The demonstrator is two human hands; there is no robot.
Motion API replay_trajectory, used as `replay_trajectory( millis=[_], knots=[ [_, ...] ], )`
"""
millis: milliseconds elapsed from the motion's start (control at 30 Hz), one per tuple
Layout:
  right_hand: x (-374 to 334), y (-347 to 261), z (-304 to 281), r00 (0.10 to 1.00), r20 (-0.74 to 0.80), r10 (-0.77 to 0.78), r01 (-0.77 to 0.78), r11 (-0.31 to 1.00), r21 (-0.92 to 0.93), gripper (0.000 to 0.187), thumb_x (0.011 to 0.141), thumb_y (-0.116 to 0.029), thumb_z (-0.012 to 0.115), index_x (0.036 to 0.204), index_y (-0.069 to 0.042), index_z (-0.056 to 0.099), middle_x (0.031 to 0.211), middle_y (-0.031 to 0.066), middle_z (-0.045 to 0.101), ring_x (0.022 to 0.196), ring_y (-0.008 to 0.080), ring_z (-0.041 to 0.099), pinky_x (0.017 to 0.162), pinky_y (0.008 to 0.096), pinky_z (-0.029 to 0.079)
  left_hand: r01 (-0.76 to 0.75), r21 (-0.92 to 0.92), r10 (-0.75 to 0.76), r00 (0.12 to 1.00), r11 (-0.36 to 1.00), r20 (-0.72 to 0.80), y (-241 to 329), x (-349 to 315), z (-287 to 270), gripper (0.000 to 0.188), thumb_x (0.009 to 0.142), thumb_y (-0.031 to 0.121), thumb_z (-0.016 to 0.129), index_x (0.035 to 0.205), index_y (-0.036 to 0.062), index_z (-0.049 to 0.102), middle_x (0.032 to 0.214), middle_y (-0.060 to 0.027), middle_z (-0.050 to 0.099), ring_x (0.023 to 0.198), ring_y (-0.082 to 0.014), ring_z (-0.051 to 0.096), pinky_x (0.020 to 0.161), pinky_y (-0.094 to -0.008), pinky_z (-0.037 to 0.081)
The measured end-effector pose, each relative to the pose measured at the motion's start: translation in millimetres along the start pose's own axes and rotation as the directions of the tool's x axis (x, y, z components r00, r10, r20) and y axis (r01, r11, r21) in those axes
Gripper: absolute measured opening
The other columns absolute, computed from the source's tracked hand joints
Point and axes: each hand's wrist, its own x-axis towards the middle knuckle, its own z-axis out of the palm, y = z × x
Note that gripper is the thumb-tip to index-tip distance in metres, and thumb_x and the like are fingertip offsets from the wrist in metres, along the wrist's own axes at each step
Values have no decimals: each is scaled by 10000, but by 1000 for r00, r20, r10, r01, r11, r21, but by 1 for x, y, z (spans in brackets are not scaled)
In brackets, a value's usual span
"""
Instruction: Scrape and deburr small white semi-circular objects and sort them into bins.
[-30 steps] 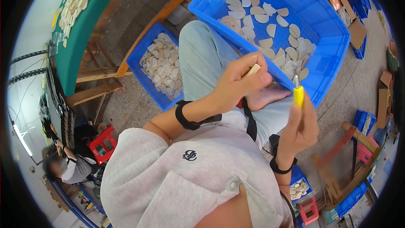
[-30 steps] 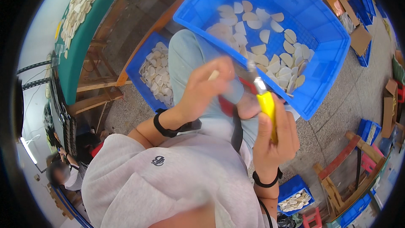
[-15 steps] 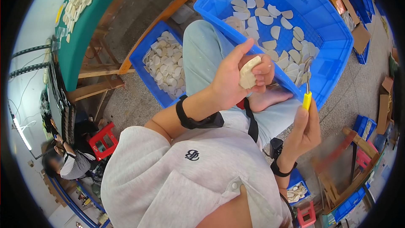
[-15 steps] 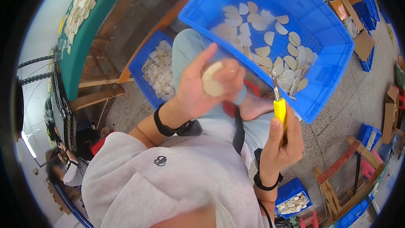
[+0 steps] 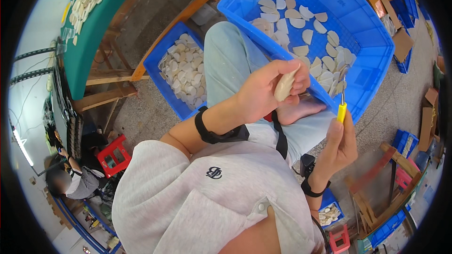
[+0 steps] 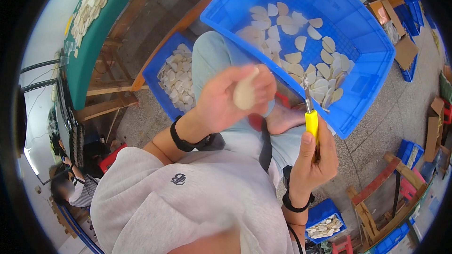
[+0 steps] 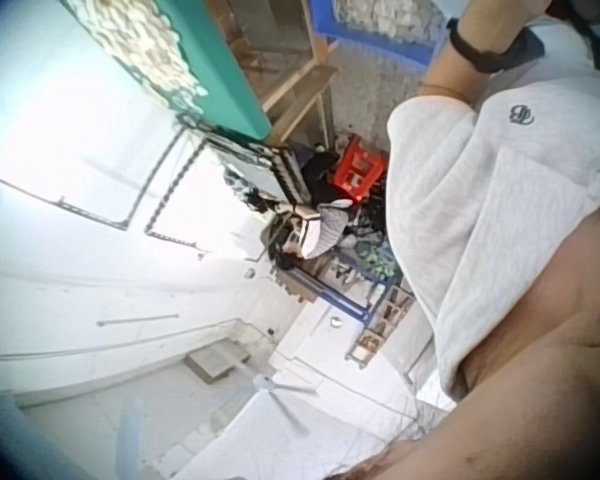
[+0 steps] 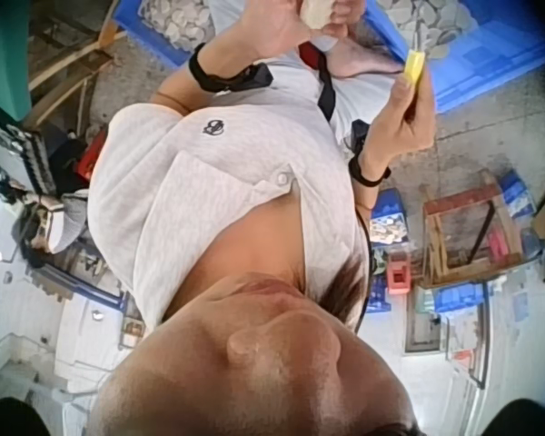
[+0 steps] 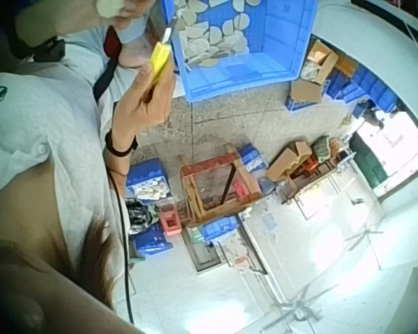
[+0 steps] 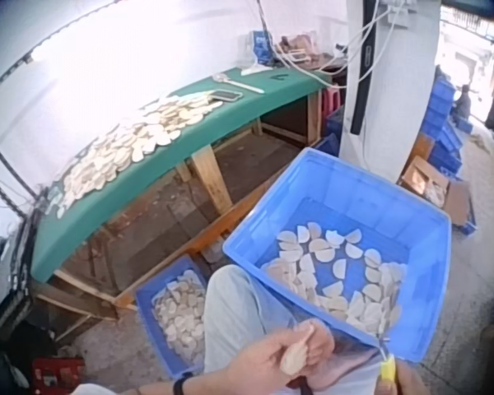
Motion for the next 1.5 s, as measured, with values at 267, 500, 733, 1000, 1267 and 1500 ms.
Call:
replay_trajectory(
  millis=[267,500,733,1000,1267,1500],
  knots=[
    [7,4,3,1000,3,3,-3,1000,-6,285,864,-144,577,1067,55,593,895,110,643,721,142,565,633,234,430,-68,27,67,995,997,68,4,2,-10,327,818,264,435,1042,29,475,858,-19,463,819,-148,441,676,-273,361],
    [11,14,3,998,33,59,-54,988,-144,286,868,-121,546,1054,93,582,865,138,627,694,174,565,605,273,445,-185,15,185,966,983,-180,24,-3,-61,492,824,320,340,1170,-3,476,795,-44,539,750,-160,540,609,-285,420],
    [12,11,32,987,156,28,-18,997,-70,285,893,-139,538,1093,59,585,857,89,557,730,155,492,625,264,368,-864,187,843,372,468,-389,260,-74,-109,472,847,399,385,1130,37,496,930,-129,598,817,-238,581,679,-380,486],
    [27,16,38,993,36,-112,108,989,101,284,877,-92,541,1089,96,565,871,92,622,751,120,552,655,241,444,-639,531,831,437,556,-344,330,-26,-138,582,924,451,336,1321,25,360,1153,-158,532,1124,-245,457,934,-391,382],
    [41,23,23,993,49,-106,94,974,207,230,810,-84,634,1017,16,625,798,85,632,665,100,528,581,230,407,-224,760,691,621,610,-371,165,45,-138,488,826,6,401,1312,3,354,1069,-162,568,706,-173,590,617,-255,473],
    [33,63,-20,997,-52,53,-46,992,117,237,819,-120,638,1020,4,634,823,93,650,677,90,545,599,226,429,-140,948,293,929,-287,226,83,134,-82,359,815,108,520,1172,71,525,1086,-118,528,876,-204,550,775,-300,460]
  ],
)
